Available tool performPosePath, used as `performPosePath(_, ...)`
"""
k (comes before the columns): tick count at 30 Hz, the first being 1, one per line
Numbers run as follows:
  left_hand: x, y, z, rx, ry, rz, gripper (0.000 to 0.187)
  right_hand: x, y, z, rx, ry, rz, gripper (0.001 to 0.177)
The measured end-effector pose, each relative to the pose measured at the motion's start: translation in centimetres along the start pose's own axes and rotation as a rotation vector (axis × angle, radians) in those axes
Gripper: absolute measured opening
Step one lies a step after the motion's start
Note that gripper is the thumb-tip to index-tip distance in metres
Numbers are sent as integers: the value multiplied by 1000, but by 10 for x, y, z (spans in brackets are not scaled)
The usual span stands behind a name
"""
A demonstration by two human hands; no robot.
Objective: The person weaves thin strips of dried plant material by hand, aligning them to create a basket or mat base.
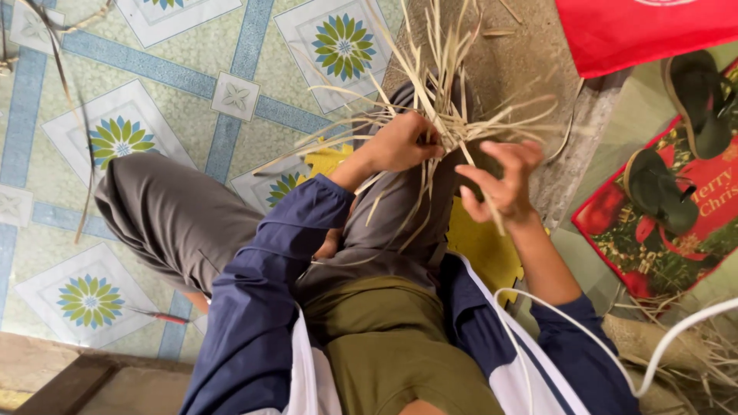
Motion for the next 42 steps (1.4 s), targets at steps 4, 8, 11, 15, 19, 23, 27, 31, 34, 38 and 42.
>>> performPosePath(4,8,1,-1,1,-59,-91,26,-17,12,-13,255,-17,-316,49)
performPosePath(8,14,6,-2,-43,-100,-233,25,-12,-5,-59,288,-254,-139,14)
performPosePath(11,9,15,5,-42,-74,-282,26,-7,-12,-73,314,-423,-12,8)
performPosePath(15,10,16,5,0,15,-346,26,-4,-16,-87,365,-600,55,16)
performPosePath(19,22,14,8,92,84,-434,21,7,-3,-89,387,-689,21,15)
performPosePath(23,11,18,20,55,94,-435,20,21,31,-66,586,-718,-299,25)
performPosePath(27,13,10,21,-90,76,-281,21,26,34,-57,658,-666,-485,24)
performPosePath(31,3,4,17,-70,67,-170,20,25,45,-45,578,-500,-605,19)
performPosePath(34,-3,10,17,-123,27,-121,22,12,29,-58,475,-405,-600,15)
performPosePath(38,1,13,10,-98,-10,-142,21,6,11,-73,443,-430,-321,23)
performPosePath(42,7,16,0,-105,9,-136,27,-7,-3,-91,361,-391,-188,24)
Point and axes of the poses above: each hand's wrist, its own z-axis away from the middle knuckle, its own x-axis out of the palm, y = z × x, the point moved 4 cm from there along -z, towards the middle knuckle, and after that the axes turned 12 degrees about -z, right-handed, at the moved point
